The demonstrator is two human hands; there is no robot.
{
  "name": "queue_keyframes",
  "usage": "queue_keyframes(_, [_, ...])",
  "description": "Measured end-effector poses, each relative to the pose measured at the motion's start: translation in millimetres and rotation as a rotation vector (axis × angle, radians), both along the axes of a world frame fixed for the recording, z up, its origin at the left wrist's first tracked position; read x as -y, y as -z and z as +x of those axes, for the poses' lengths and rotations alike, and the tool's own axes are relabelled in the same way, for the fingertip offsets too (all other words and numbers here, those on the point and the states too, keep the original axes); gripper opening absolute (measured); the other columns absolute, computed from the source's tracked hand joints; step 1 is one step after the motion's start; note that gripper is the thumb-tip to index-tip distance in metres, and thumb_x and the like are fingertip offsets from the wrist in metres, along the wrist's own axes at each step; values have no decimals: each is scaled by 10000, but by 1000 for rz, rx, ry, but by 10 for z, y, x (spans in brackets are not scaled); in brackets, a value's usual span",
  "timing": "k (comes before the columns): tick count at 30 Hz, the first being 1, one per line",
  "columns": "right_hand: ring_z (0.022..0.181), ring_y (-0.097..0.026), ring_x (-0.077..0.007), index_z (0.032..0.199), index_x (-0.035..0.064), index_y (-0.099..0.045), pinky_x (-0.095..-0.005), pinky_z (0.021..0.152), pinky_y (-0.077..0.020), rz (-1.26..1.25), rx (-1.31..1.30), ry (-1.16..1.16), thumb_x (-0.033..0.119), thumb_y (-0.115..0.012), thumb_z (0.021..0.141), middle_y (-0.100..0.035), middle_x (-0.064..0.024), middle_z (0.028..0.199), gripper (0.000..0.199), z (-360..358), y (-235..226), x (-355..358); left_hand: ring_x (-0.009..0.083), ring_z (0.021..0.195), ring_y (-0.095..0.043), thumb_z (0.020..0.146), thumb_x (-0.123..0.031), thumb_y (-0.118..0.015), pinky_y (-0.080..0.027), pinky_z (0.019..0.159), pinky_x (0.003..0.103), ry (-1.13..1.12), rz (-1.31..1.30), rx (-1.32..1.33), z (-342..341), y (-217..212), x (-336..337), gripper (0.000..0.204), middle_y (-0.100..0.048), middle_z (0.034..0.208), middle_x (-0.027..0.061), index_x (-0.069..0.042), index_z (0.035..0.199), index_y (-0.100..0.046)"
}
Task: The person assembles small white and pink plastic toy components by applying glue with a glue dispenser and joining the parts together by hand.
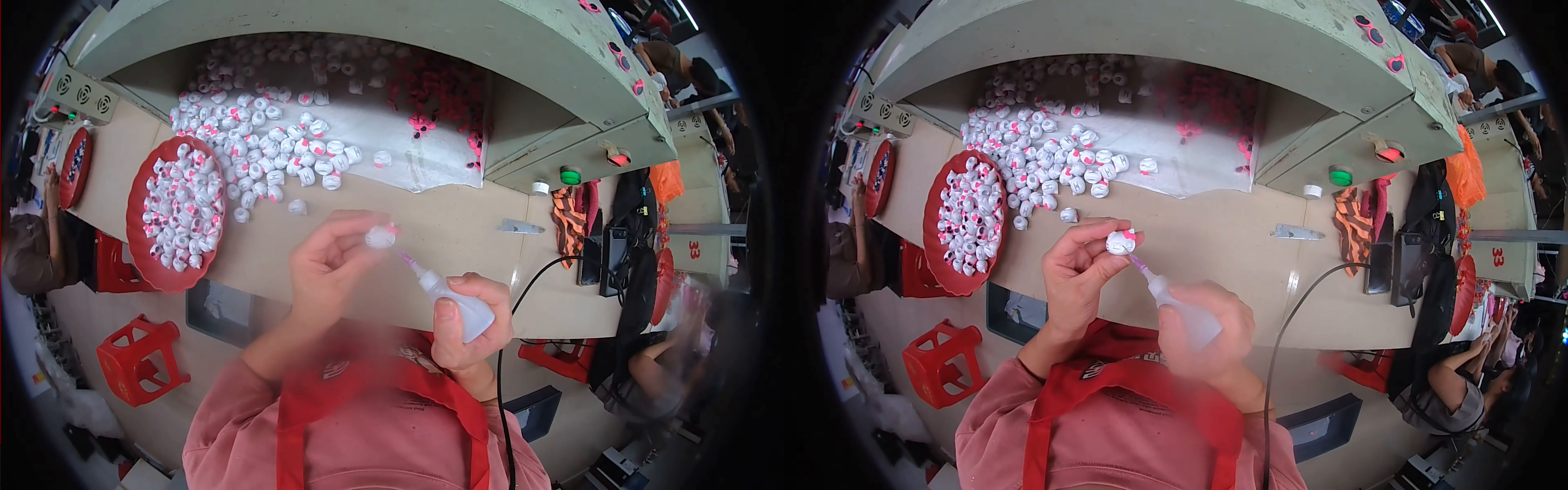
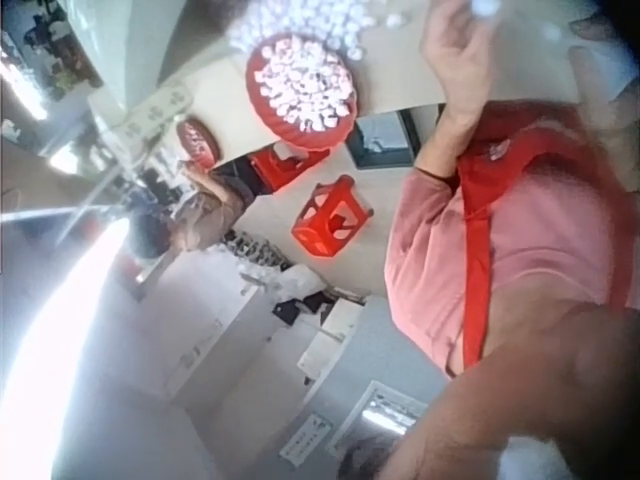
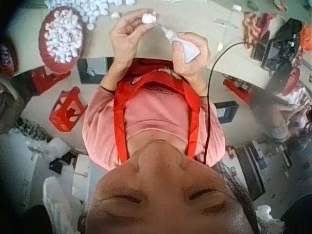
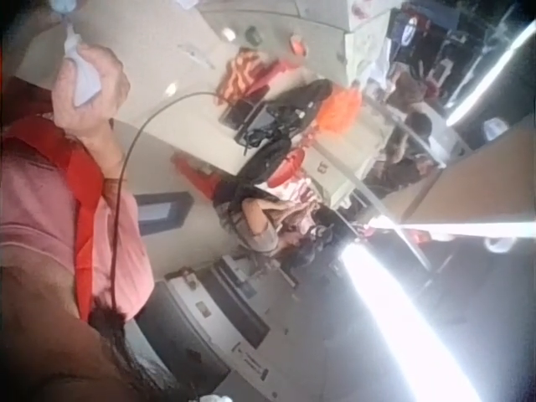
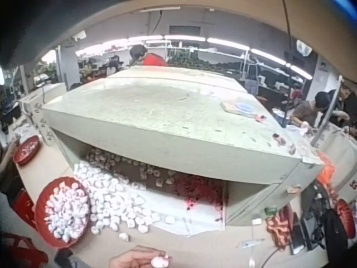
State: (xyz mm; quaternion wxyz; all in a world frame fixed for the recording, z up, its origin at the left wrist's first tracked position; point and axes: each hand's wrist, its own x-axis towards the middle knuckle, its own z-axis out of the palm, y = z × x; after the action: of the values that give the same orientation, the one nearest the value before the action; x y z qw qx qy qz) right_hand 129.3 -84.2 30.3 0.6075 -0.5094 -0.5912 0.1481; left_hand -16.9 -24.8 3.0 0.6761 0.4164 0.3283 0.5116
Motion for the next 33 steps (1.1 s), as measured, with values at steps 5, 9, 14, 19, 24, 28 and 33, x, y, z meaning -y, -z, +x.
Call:
queue_keyframes(5, [544,-591,-181,904,-38,-524,-247,487,-457,-45,5,12,29,-627,706,-601,-126,687,233,-10,-7,-1,188,980,-555,762,145,-531,-483,794,270,30,18,6,-11,11,-2,316,-517,1099,131,67,1067,-513])
queue_keyframes(9, [552,-597,-189,900,-35,-526,-252,492,-464,-51,-25,-13,32,-631,704,-606,-121,695,231,-27,1,-8,195,972,-558,763,146,-528,-491,788,278,27,31,-1,2,-1,-8,311,-514,1098,135,68,1064,-515])
queue_keyframes(14, [550,-597,-201,892,-28,-525,-257,495,-469,-63,84,-87,19,-636,698,-607,-116,697,229,-11,-67,-26,210,953,-566,763,149,-522,-503,777,294,21,74,-22,-25,-3,-22,298,-509,1101,142,76,1052,-520])
queue_keyframes(19, [561,-600,-190,884,-19,-531,-256,504,-469,-98,-53,-40,12,-630,697,-608,-123,702,215,34,-25,19,245,971,-581,736,152,-556,-497,789,291,22,-48,-37,-22,-40,-35,337,-547,1085,179,49,1055,-526])
queue_keyframes(24, [692,-502,-114,880,-16,-522,-220,609,-397,-211,-261,103,135,-586,773,-561,-105,819,196,35,-60,119,236,951,-591,742,135,-557,-489,813,304,81,-82,-54,49,-8,-56,405,-572,1058,170,46,1134,-504])
queue_keyframes(28, [643,-597,-149,903,-2,-512,-247,570,-471,-354,-356,87,16,-586,742,-602,-97,748,178,275,-79,62,194,940,-580,752,135,-530,-484,805,289,-41,-125,-140,79,30,-16,419,-581,1007,128,59,1162,-494])
queue_keyframes(33, [701,-580,-137,821,34,-463,-256,606,-461,-328,-798,154,-8,-570,731,-555,-55,786,146,860,349,97,212,916,-589,739,149,-514,-489,811,320,-5,-49,-139,147,84,-37,411,-577,997,137,74,1143,-492])
